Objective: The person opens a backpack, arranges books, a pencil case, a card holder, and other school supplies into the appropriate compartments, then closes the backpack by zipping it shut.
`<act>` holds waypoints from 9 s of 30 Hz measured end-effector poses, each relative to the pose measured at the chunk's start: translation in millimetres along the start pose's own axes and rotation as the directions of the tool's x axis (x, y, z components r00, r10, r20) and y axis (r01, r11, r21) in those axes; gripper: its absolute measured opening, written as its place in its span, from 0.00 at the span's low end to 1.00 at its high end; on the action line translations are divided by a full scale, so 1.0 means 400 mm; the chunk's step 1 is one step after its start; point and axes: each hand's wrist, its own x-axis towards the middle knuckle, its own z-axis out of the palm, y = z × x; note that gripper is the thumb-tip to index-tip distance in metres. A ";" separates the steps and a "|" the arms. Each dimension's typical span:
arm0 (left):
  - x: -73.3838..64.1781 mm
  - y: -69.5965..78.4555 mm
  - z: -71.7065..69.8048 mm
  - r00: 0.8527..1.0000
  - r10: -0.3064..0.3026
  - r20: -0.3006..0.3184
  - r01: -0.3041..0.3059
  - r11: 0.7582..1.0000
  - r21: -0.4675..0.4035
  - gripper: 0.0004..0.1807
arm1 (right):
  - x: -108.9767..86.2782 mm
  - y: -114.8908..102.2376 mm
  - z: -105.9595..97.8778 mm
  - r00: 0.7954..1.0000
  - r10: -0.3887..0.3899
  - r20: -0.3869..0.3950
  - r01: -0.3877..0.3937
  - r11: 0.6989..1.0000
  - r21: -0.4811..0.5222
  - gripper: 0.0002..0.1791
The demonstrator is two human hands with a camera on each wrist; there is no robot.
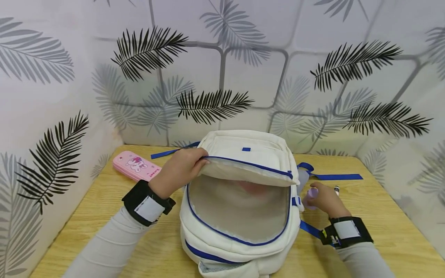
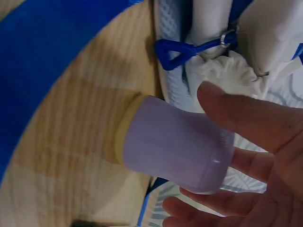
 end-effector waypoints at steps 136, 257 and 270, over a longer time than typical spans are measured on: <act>-0.128 -0.389 0.141 0.315 -0.933 0.174 0.919 0.346 0.189 0.46 | -0.152 -0.352 -0.059 0.599 -0.600 -0.530 0.645 0.754 -0.124 0.24; -0.191 0.127 0.058 0.886 -0.109 0.450 0.144 0.989 -0.043 0.37 | -0.143 -0.359 -0.046 0.619 -0.546 -0.565 0.625 0.778 -0.068 0.22; -0.150 0.132 0.102 0.887 -0.163 0.433 0.237 0.964 -0.123 0.34 | -0.145 -0.362 -0.048 0.607 -0.541 -0.582 0.632 0.773 -0.060 0.21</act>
